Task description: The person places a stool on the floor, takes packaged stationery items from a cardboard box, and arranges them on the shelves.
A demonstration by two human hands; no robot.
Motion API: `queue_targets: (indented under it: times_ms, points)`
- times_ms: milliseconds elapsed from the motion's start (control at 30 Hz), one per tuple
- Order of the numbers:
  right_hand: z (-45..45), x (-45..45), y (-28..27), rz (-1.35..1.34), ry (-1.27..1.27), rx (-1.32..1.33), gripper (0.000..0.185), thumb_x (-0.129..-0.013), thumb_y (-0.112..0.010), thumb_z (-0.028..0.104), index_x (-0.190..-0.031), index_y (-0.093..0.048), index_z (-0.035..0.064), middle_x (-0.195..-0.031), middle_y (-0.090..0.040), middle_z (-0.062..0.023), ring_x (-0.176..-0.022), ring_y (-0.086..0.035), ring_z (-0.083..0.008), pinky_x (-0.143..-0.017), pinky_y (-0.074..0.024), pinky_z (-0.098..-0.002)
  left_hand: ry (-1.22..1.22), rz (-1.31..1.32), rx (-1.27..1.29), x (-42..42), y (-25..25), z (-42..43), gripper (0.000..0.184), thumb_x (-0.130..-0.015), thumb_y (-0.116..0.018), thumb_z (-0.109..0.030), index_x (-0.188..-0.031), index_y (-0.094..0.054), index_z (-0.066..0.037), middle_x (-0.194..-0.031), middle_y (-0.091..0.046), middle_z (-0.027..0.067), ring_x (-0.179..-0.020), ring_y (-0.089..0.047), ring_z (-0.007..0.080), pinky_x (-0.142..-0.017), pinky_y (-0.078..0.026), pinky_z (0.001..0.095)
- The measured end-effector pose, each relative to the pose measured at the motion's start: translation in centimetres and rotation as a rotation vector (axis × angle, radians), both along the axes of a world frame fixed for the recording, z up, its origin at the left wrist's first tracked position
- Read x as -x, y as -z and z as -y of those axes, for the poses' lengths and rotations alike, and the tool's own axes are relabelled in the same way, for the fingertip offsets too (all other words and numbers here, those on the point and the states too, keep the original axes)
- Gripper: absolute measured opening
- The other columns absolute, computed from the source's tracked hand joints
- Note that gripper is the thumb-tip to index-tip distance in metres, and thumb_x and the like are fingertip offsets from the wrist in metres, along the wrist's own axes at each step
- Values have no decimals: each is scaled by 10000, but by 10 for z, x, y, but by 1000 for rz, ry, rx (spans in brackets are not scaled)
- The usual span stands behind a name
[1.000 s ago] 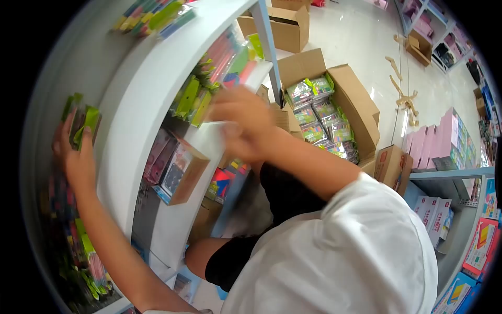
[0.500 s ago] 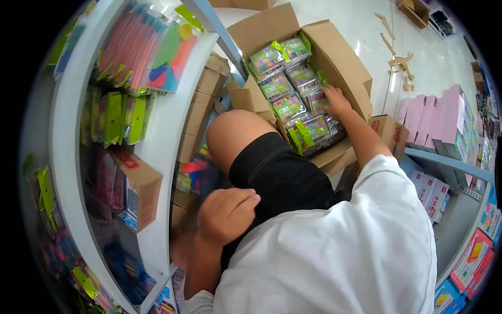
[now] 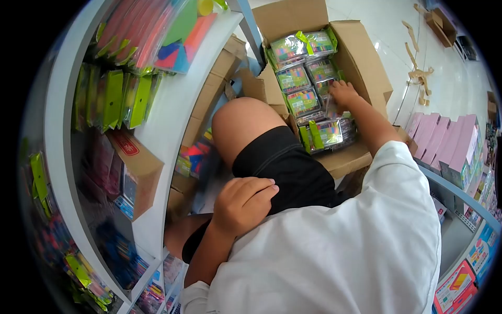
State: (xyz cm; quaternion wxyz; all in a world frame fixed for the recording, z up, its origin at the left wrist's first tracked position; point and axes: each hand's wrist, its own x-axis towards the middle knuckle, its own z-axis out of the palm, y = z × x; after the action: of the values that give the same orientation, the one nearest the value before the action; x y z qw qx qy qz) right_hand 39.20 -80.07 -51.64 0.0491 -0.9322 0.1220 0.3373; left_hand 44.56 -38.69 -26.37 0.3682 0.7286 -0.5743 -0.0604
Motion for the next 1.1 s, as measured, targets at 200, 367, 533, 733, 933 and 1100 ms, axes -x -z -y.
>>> queue_targets:
  times_ms: [200, 367, 533, 733, 933, 1100]
  points:
    - [7, -8, -17, 72, -150, 47, 938, -485, -966, 270, -1315, -566, 98, -1498, -424, -118, -1460, -306, -327, -1161, -337, -507, -5, -13, -53, 6, 1, -12, 269, -683, -701, 46, -934, -716, -52, -991, -720, 79, -879, -703, 254, -747, -547, 344]
    - [19, -24, 18, 31, -59, -97, 957, -507, -960, 249, -1347, -527, 96, -1566, -343, -142, -1494, -257, -352, -1167, -346, -507, -31, -15, -34, 4, 3, -15, 261, -684, -694, 50, -924, -715, -49, -982, -720, 86, -884, -704, 259, -753, -548, 348]
    - [8, -19, -3, -41, 84, -67, 1068, -463, -974, 315, -1384, -482, 91, -1472, -403, -183, -1419, -341, -371, -1116, -399, -498, -65, 9, 14, -1, -4, -15, 258, -691, -687, 55, -928, -713, -44, -979, -720, 91, -869, -705, 260, -740, -549, 348]
    - [9, 13, 3, 112, 111, -135, 991, -495, -941, 346, -1326, -490, 52, -1354, -527, -194, -1281, -500, -391, -1083, -427, -461, -91, 12, 56, 2, -5, -26, 266, -690, -682, 66, -933, -708, -41, -970, -721, 86, -847, -704, 263, -731, -551, 348]
    - [-41, 54, -93, 918, 795, -777, 774, -717, -856, 277, -1323, -464, -2, -1205, -645, -155, -1124, -642, -307, -963, -526, -430, -152, -97, 160, 2, -14, -38, 227, -777, -684, 60, -991, -697, -15, -987, -710, 135, -842, -697, 258, -744, -545, 324]
    - [-141, 45, -295, 735, 890, -1401, 659, -809, -795, 301, -1314, -499, -2, -1170, -655, -119, -1036, -665, -236, -927, -538, -386, -312, -758, 272, 8, -36, -26, 610, -949, -670, -279, -1434, -418, -8, -1447, -483, 213, -1277, -529, 287, -997, -459, 386]
